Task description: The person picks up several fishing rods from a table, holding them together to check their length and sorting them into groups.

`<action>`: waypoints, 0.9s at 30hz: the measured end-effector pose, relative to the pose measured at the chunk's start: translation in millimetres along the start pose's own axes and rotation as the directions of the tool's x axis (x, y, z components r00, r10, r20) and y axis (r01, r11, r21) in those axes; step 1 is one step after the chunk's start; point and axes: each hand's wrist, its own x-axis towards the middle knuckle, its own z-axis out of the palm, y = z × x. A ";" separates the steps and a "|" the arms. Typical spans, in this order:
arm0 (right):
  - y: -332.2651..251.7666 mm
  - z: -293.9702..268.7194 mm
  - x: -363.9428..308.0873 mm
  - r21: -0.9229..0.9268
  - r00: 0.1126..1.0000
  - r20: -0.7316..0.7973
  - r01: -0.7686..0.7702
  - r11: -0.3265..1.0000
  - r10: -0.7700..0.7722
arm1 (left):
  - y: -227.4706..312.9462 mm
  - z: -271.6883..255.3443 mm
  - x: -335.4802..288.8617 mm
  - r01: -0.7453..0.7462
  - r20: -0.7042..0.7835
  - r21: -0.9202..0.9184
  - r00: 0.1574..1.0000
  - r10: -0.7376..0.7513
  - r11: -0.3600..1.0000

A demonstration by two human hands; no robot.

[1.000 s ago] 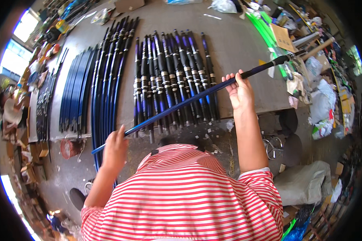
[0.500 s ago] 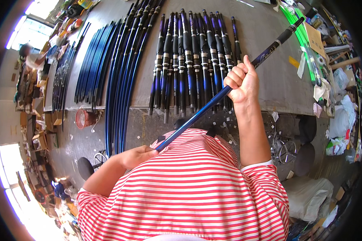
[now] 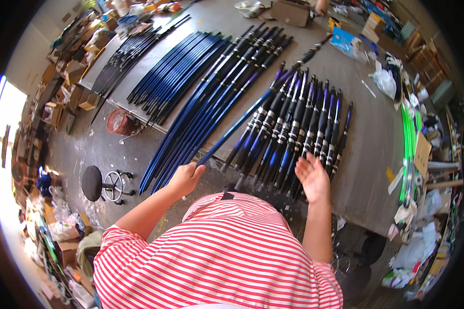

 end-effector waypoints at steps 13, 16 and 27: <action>38.4 -59.8 -91.2 0.060 0.913 -0.405 0.068 0.996 -0.038 | -88.6 30.4 75.5 0.151 -0.213 0.167 0.970 -0.113 0.974; 47.7 -50.1 -96.7 0.065 0.886 -0.463 0.054 0.996 -0.017 | -100.4 21.6 82.9 -0.005 -0.136 0.388 0.989 0.063 0.922; 67.8 -19.7 -115.0 0.091 0.807 -0.590 0.084 0.992 -0.015 | -193.2 -77.2 209.5 0.289 -0.490 0.509 0.872 -0.003 0.811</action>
